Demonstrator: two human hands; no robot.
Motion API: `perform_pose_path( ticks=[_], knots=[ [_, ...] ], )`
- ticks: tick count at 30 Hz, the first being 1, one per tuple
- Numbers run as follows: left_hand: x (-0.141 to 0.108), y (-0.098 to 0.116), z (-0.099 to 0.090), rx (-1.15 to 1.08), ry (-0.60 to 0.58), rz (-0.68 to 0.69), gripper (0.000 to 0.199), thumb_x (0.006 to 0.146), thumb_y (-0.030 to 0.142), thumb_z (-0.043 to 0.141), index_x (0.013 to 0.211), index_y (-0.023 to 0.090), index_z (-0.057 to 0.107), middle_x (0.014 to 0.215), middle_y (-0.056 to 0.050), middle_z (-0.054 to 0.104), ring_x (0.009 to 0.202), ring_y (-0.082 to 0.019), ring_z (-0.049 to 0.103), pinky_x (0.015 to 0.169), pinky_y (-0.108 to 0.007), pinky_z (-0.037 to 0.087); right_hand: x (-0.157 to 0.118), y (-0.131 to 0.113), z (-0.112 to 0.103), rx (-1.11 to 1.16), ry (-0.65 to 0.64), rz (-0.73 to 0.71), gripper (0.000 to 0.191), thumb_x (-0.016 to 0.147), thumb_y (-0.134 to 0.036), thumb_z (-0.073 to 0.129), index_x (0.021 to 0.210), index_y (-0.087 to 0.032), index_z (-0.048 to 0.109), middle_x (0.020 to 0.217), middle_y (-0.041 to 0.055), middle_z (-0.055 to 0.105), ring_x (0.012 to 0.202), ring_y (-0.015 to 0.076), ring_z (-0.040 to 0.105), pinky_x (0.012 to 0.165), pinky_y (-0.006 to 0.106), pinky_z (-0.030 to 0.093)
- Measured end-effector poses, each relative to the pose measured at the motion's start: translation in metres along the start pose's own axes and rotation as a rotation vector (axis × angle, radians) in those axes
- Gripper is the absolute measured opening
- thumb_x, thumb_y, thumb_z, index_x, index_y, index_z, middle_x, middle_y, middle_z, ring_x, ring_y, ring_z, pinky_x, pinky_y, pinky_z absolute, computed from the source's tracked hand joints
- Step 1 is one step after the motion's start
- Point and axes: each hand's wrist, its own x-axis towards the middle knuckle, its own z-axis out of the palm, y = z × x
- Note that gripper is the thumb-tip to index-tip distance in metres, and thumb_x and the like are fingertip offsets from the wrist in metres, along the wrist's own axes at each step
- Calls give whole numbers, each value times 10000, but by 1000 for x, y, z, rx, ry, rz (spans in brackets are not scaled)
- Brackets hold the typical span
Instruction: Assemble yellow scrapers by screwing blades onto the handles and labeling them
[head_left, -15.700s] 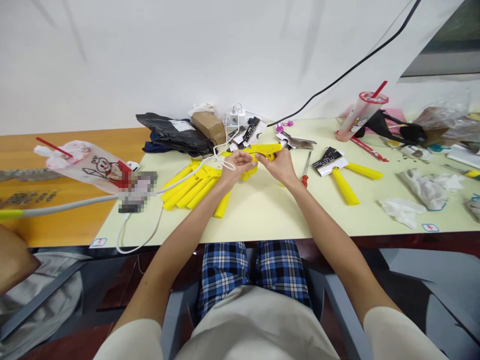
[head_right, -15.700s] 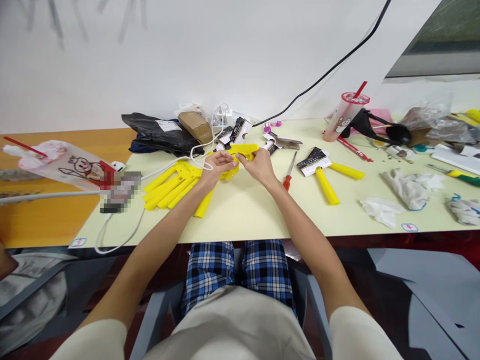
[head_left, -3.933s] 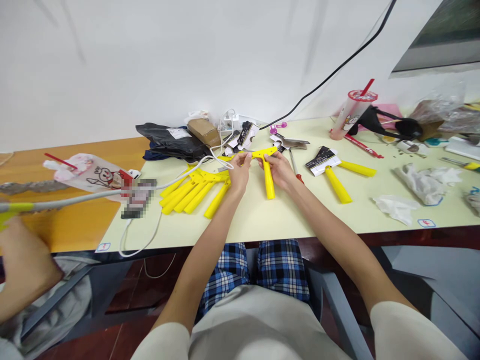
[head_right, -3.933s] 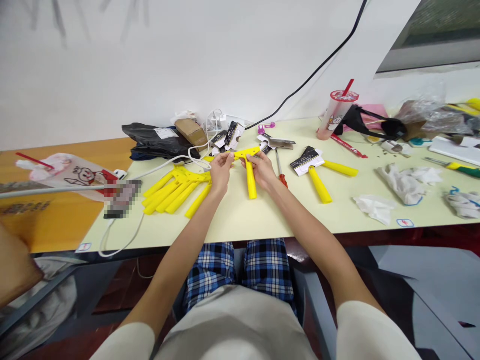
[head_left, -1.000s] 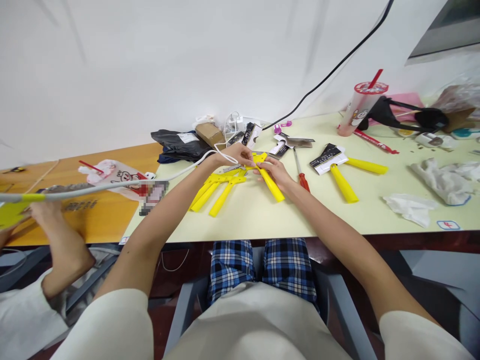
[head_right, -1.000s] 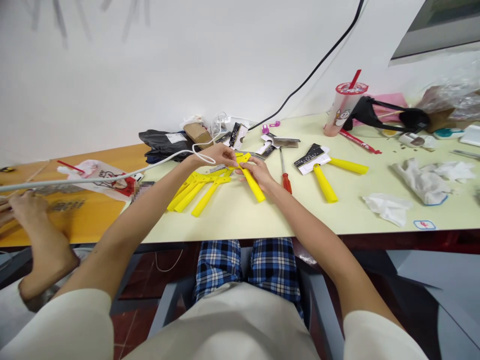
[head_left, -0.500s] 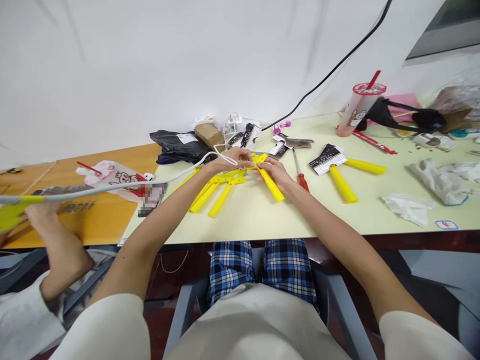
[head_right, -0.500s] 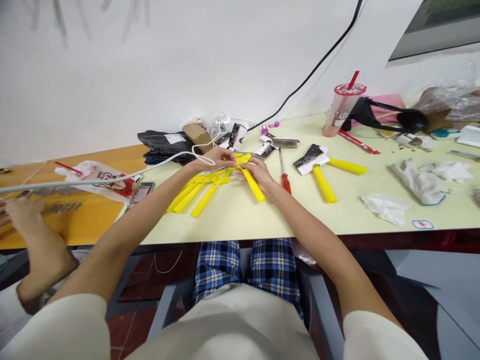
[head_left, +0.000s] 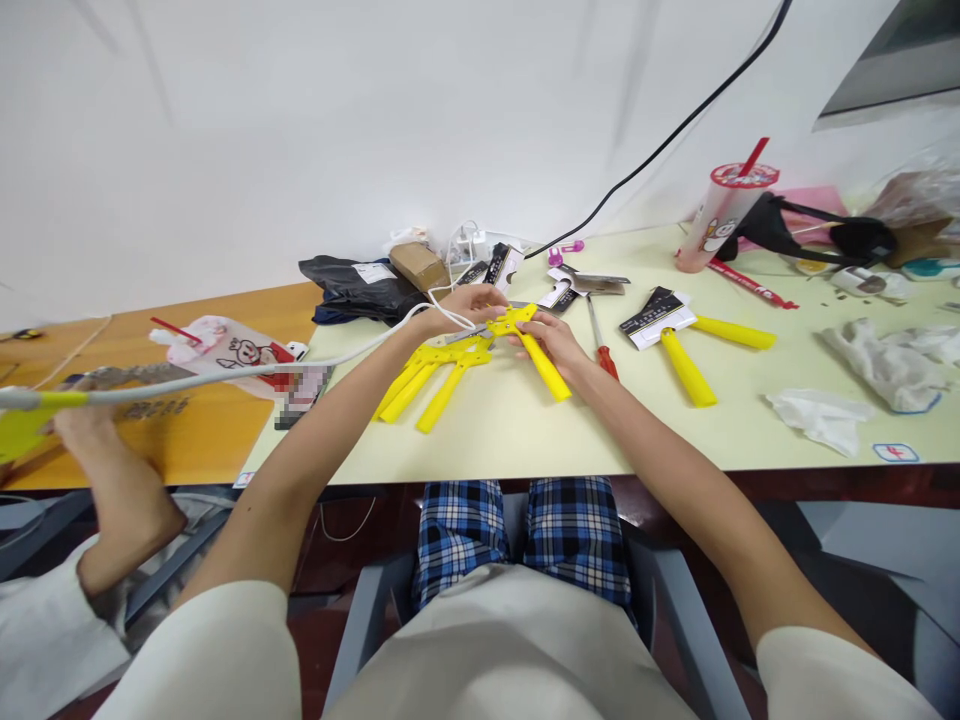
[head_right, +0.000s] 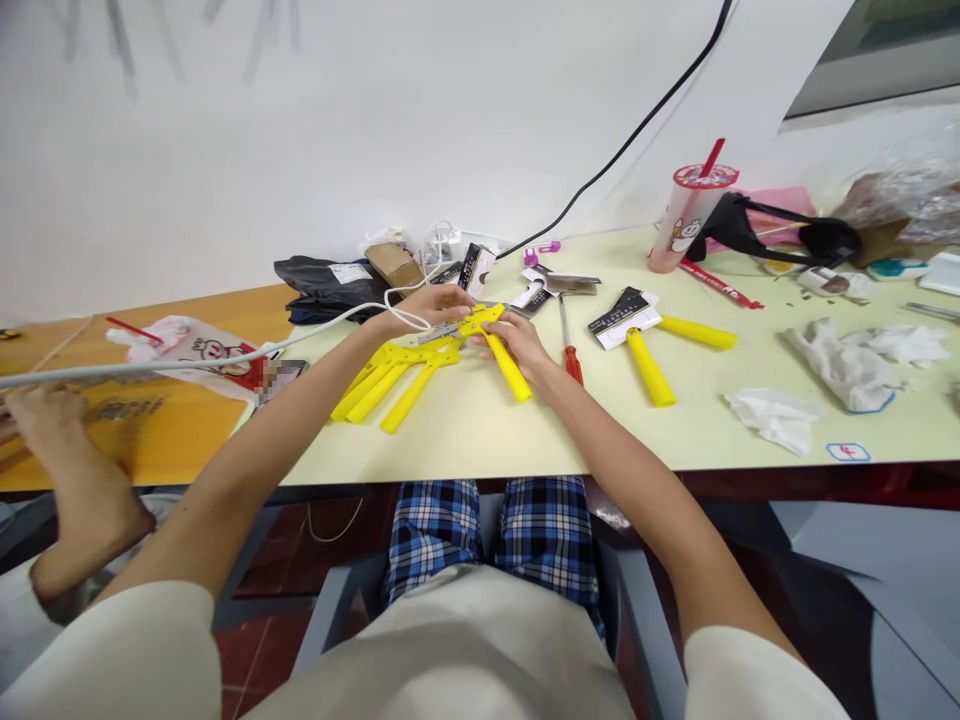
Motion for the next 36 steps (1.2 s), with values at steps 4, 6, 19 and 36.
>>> perform_pose_path(
  ticks=[4,6,19,36],
  knots=[
    [-3,-26,-21,210,95,-268,356,633,330,973,863,172,751,872,-65,766,783,-199,663,754,-296,489,4,0,-3,-10,57,-32,220,912,-116,788,1069,-203,660,1122,88,850,791,209,846,544,270,697],
    [-6,-35,-26,266,40,-327,305,604,289,962,811,182,765,821,-50,763,745,-197,652,719,-289,464,5,1,-4,-15,62,-33,233,914,-116,782,1088,-206,658,1139,86,853,790,207,848,550,268,698],
    [-2,-32,-22,53,408,-171,303,725,459,903,792,184,797,705,-42,733,655,-157,587,627,-266,426,6,7,-4,-50,1,-6,337,853,-188,905,1091,-212,667,1119,82,856,809,216,857,569,271,706],
    [-19,-10,52,-493,510,-304,593,519,547,1027,902,154,804,782,-57,775,642,-153,654,622,-296,530,2,-4,-6,-248,-158,56,397,807,-263,1009,1111,-181,768,1173,120,864,671,161,800,427,195,611]
  ],
)
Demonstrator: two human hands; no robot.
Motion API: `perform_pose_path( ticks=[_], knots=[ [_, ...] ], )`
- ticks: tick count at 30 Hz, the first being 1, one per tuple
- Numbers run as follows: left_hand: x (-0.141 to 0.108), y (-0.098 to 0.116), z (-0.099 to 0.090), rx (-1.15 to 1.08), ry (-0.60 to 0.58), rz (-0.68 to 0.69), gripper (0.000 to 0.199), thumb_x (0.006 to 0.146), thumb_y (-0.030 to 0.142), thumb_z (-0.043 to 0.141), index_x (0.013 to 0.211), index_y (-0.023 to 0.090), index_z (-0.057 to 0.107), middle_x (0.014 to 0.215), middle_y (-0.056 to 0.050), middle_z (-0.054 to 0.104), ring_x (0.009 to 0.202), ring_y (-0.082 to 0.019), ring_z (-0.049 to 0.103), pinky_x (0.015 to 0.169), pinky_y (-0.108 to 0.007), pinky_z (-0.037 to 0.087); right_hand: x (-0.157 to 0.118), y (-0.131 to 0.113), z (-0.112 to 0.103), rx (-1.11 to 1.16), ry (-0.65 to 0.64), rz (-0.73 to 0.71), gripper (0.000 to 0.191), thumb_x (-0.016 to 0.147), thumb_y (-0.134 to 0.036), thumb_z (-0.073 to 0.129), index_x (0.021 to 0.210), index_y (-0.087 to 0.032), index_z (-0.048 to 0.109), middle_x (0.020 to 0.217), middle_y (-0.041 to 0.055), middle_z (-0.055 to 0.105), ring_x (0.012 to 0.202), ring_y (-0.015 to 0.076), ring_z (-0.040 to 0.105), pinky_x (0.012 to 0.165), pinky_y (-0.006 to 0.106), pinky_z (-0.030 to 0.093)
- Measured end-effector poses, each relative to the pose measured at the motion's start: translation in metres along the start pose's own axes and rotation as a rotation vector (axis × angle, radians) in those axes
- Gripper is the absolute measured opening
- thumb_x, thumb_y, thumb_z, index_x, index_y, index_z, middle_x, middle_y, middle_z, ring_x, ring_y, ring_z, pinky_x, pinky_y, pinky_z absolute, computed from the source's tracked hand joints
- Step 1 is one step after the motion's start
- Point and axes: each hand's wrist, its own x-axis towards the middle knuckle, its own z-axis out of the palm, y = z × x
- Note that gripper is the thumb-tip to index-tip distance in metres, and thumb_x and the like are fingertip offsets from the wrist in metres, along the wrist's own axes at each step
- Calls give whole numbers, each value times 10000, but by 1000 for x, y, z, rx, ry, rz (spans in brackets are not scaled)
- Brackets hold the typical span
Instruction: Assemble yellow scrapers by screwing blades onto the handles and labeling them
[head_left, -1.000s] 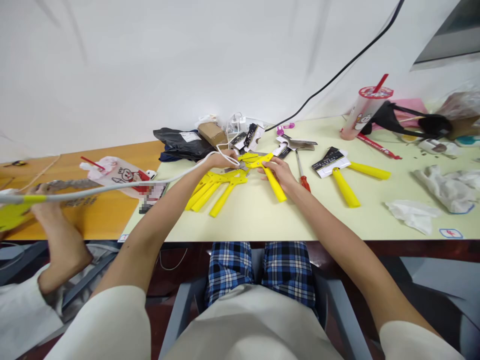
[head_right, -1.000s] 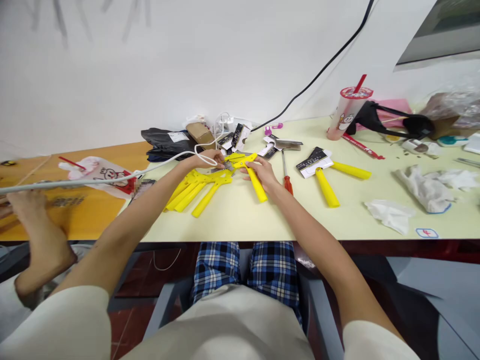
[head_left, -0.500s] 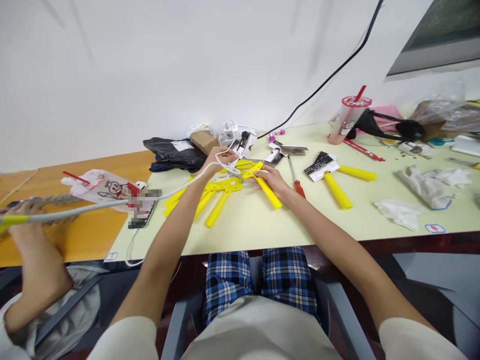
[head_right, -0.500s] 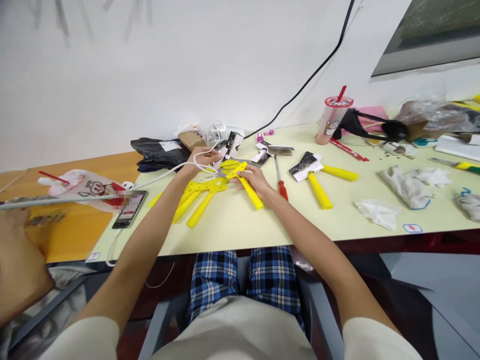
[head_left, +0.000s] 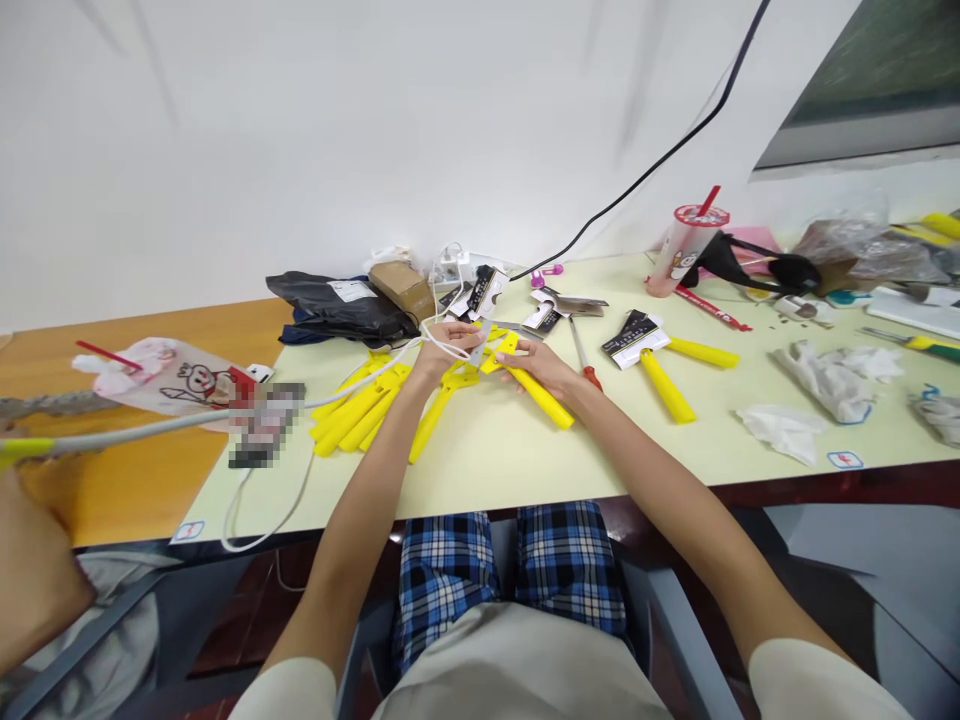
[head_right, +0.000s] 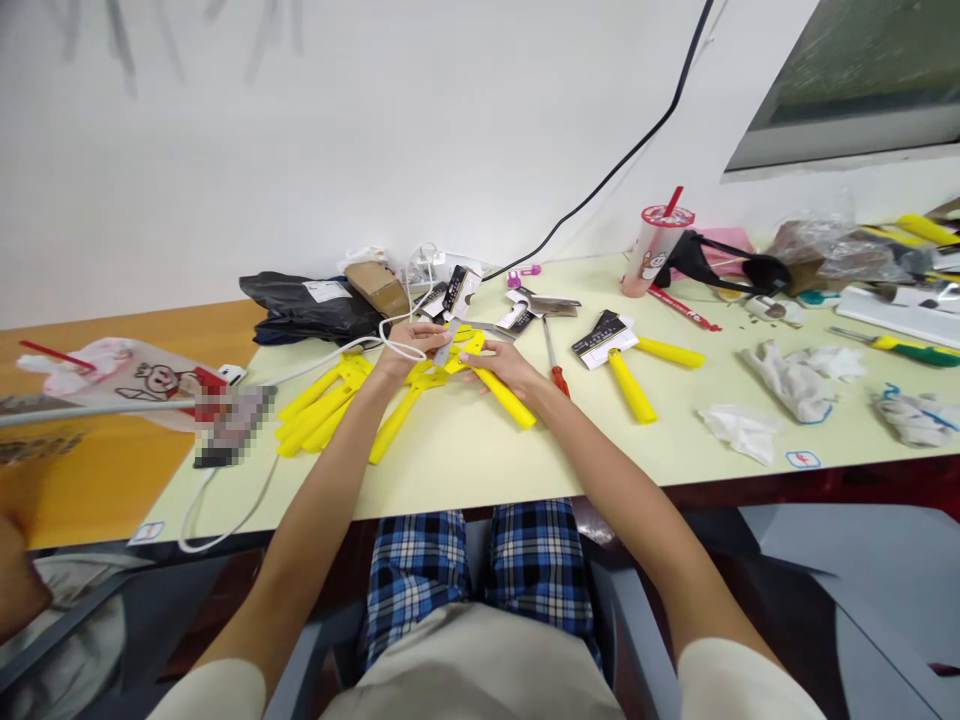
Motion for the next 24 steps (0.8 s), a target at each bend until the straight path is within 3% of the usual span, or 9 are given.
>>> perform_pose_path(
  ticks=[6,13,24],
  knots=[
    [-3,-6,0,-95,-17,-19,542,529,490,1044,890,148,829,743,-39,757,625,-137,648,633,-290,545,-4,-2,7,-38,-46,15,450,763,-250,1034,1137,-177,794,1164,116,867,652,166,784,413,208,615],
    [-1,-14,1,-138,-32,5,438,587,395,1039,870,131,836,725,-38,761,616,-126,643,634,-286,550,-2,1,9,-45,-23,-1,344,845,-209,974,1128,-165,783,1145,106,859,631,137,755,397,186,582],
    [1,-12,2,-101,40,31,246,716,277,961,835,131,803,666,-23,736,563,-123,633,566,-262,499,2,6,3,-48,-8,-7,404,818,-261,1004,1146,-173,783,1216,101,842,638,114,725,400,180,579]
  ],
)
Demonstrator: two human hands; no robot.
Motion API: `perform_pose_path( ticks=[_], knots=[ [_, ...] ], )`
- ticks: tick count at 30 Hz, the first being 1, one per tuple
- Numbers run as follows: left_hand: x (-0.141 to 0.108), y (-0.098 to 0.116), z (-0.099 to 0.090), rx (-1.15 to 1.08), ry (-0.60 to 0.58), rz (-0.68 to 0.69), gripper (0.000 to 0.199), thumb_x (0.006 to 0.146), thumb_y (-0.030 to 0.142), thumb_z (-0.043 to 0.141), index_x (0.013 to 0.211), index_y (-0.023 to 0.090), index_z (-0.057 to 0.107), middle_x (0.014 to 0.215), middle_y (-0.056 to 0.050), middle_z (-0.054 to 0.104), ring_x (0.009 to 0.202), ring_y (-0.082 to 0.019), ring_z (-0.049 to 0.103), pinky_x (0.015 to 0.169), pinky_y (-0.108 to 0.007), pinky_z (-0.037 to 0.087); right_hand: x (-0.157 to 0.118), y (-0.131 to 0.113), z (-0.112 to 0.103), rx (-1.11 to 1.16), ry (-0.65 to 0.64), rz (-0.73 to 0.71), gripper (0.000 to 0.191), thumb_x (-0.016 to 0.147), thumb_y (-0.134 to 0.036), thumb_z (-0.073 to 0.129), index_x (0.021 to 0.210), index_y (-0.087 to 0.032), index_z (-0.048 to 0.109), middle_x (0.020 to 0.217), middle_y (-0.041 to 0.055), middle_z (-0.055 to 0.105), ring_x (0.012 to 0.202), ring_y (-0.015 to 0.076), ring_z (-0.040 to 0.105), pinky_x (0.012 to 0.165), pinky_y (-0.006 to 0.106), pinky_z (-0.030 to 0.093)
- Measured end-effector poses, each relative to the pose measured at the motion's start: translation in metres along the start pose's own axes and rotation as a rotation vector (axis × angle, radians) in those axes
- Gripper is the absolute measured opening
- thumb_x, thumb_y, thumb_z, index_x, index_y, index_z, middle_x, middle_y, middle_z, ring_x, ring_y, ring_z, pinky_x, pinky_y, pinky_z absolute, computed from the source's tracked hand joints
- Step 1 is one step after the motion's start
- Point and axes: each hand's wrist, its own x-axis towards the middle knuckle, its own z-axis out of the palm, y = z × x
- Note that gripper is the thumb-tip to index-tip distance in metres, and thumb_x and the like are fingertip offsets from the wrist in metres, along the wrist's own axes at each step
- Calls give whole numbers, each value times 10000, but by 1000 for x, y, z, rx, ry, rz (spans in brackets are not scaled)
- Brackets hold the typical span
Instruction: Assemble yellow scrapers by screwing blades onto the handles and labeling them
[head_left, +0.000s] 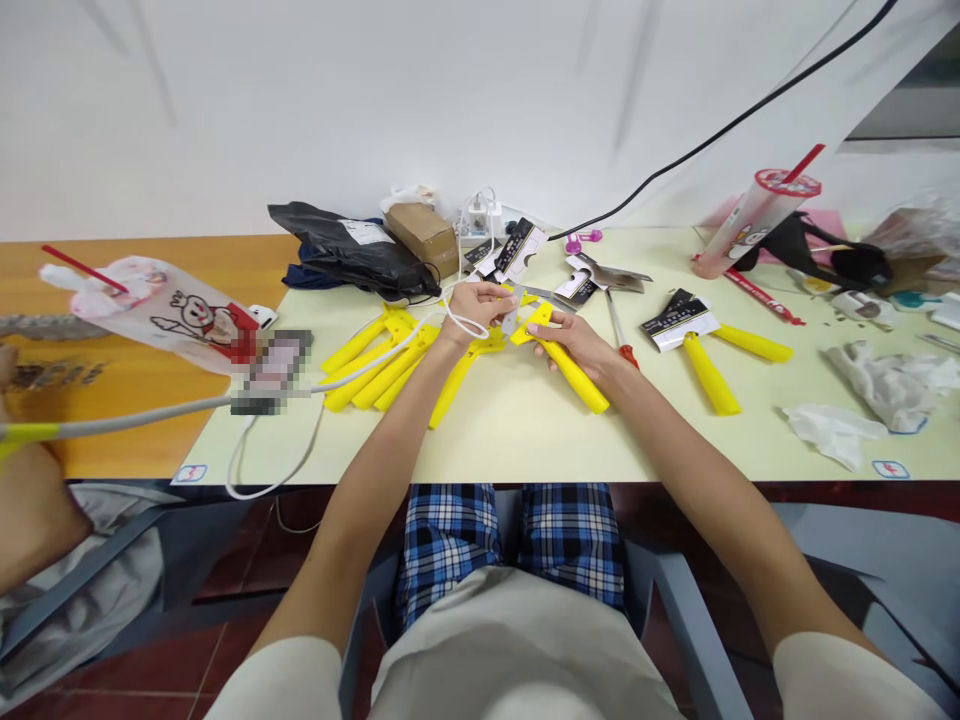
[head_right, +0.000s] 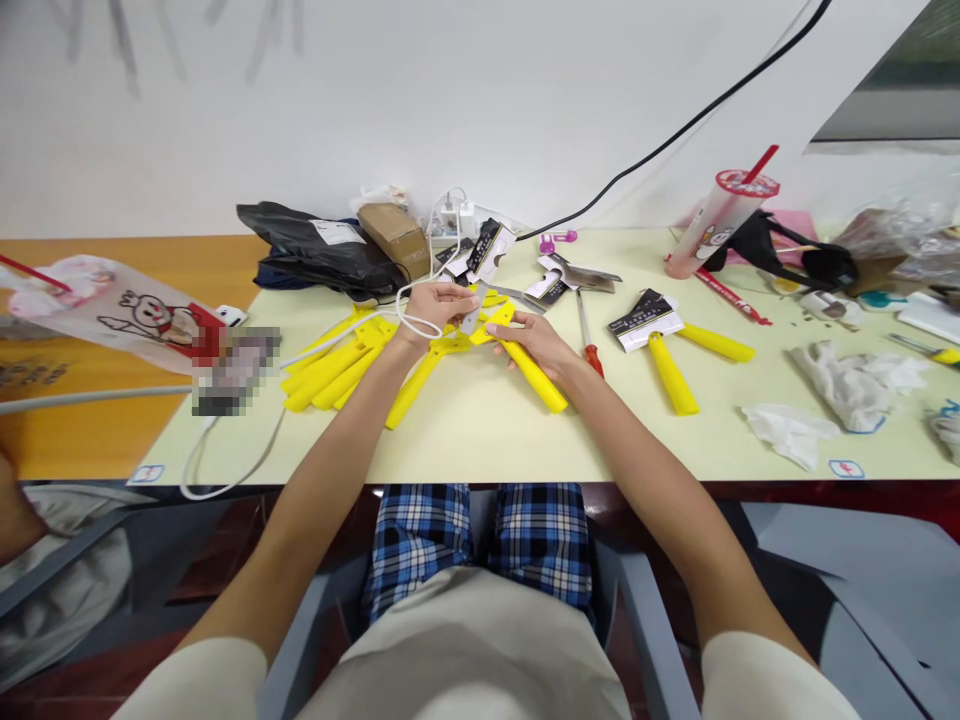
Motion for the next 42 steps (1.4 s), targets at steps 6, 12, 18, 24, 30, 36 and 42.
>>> perform_pose_path(
  ticks=[6,12,18,24,30,36,42],
  knots=[
    [-2,1,0,-16,-6,5,278,681,298,982,821,141,801,653,-27,737,570,-131,648,568,-256,505,-1,-3,-1,-5,26,5,433,805,-278,1009,1169,-182,796,1212,92,842,634,108,716,403,183,581],
    [-1,2,-3,-17,52,16,312,671,332,988,845,138,815,663,-28,751,575,-132,651,584,-259,516,0,-2,-1,14,40,-26,359,837,-265,978,1138,-180,802,1172,81,850,633,116,722,398,184,570],
    [-5,3,1,-24,16,-20,328,664,343,990,845,143,804,667,-33,757,580,-121,670,576,-231,506,0,-3,1,25,58,-18,347,837,-243,974,1129,-176,799,1180,80,847,625,111,716,389,185,569],
    [-7,8,0,-76,60,-10,355,635,328,1014,832,140,786,662,-31,757,569,-134,679,593,-257,548,-1,-5,1,24,65,-31,307,854,-242,962,1098,-178,787,1121,74,848,630,115,717,401,185,576],
    [-6,9,-1,-110,136,20,361,646,337,1017,828,143,773,668,-26,751,565,-131,681,575,-249,539,-2,-5,1,29,75,-22,324,857,-222,950,1138,-173,796,1185,88,846,645,113,722,405,189,587],
    [-8,11,0,-81,102,5,363,642,344,1014,826,144,773,652,-23,744,570,-133,683,595,-251,566,-1,-3,0,31,64,-33,342,835,-248,985,1105,-181,786,1134,68,844,633,117,717,390,198,588],
    [-7,8,-1,-59,49,-16,377,631,361,1016,837,141,789,667,-32,756,581,-134,686,611,-253,572,1,-1,-1,32,53,-36,349,828,-265,995,1091,-185,780,1113,57,841,643,122,726,385,195,586]
  ],
)
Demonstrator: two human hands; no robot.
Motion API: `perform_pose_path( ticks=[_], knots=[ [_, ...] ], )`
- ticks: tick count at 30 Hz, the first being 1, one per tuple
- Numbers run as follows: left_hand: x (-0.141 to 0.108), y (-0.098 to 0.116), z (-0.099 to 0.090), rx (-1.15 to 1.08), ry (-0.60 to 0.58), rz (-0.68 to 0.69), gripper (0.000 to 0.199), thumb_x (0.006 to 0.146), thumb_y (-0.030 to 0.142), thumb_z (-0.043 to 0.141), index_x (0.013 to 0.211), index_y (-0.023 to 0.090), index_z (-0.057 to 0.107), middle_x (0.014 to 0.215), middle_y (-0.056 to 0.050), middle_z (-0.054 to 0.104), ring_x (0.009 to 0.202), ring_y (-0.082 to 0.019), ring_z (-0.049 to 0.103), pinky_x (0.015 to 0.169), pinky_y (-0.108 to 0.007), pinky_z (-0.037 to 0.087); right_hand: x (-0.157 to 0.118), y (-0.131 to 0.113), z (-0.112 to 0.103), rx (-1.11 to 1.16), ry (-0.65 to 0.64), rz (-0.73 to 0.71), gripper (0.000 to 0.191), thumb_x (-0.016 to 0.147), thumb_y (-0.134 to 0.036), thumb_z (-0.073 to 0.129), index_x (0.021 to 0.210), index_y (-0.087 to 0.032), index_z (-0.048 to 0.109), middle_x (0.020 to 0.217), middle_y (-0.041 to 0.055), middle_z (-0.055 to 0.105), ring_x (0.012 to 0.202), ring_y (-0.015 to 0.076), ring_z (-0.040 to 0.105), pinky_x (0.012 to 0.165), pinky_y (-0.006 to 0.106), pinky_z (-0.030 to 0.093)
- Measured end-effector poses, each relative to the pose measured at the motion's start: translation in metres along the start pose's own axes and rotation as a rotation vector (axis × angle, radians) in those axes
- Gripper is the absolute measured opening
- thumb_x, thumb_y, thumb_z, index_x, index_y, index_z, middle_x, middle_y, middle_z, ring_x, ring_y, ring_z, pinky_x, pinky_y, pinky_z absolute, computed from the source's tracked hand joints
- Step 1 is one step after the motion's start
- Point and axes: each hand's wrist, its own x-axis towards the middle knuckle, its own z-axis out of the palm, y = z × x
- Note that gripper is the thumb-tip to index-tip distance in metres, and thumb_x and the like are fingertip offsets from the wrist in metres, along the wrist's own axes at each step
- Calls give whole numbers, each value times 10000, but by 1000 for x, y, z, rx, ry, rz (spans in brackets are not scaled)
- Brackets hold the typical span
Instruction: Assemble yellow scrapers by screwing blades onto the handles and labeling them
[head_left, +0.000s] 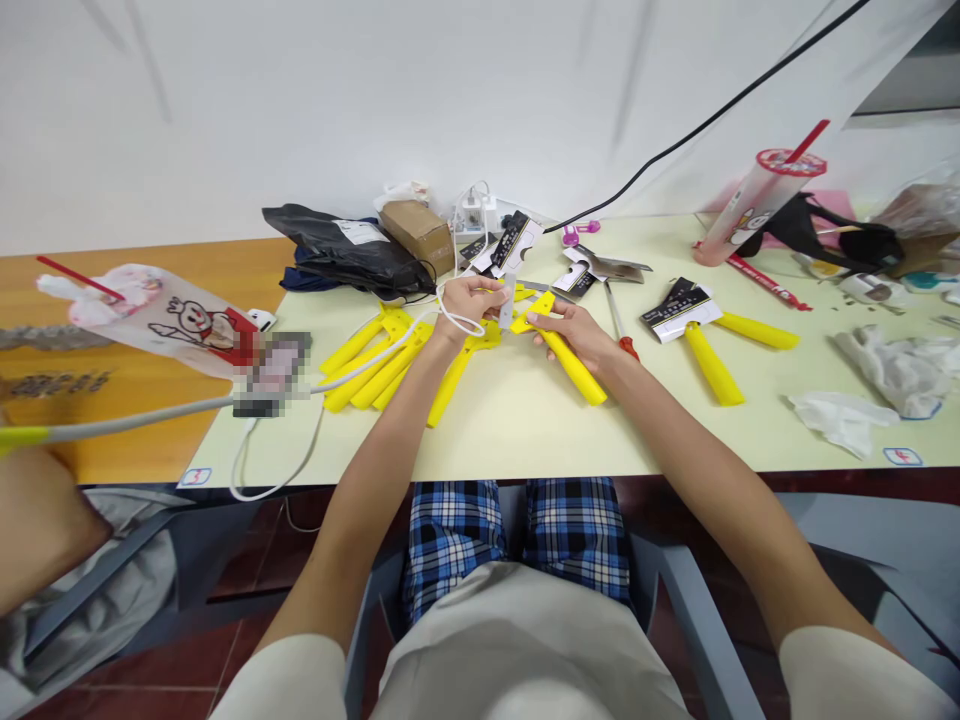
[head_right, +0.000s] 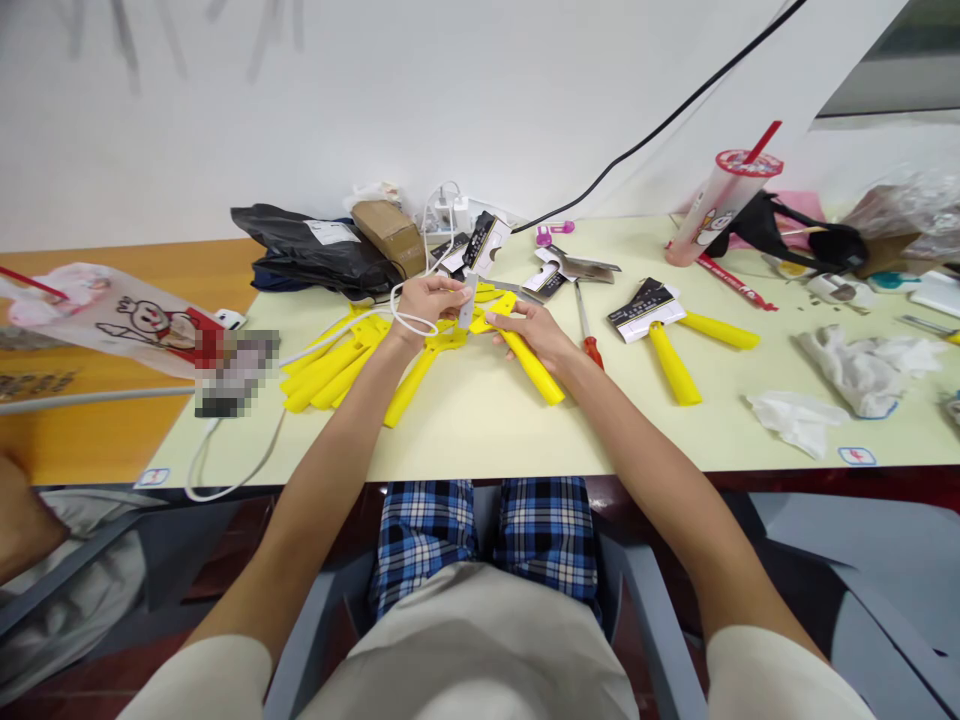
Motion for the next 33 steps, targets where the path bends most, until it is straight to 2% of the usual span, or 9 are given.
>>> perform_pose_path(
  ticks=[6,10,22,29,33],
  knots=[
    [1,-6,3,25,-74,-27,352,636,358,1022,804,143,798,688,-42,766,599,-138,686,642,-271,583,-4,-3,5,-26,-3,10,372,835,-256,987,1140,-183,786,1087,66,851,647,129,737,410,190,594],
    [-2,-5,7,61,-92,-39,316,665,345,1006,798,135,810,709,-50,766,611,-138,673,646,-278,570,-4,-2,5,-26,-7,-2,350,817,-238,995,1088,-182,782,1071,72,846,651,140,744,401,197,585],
    [-8,-7,12,213,-178,100,396,725,499,945,678,163,742,649,-16,664,580,-100,468,556,-244,362,-11,-6,12,-55,-22,0,430,777,-267,1034,1127,-171,801,1068,77,841,645,135,730,407,202,585],
    [-10,-4,13,221,-203,160,467,715,572,970,662,162,752,649,-26,655,608,-114,490,570,-255,382,-6,-1,6,-18,-5,-23,396,802,-264,1010,1122,-174,796,1060,64,832,669,137,736,411,203,587],
    [-7,-10,7,200,-231,177,466,796,628,914,785,168,841,718,-39,697,639,-134,554,579,-256,427,-5,-1,6,4,40,-40,395,807,-303,1011,1115,-185,792,1061,58,829,663,131,723,408,201,581]
  ],
)
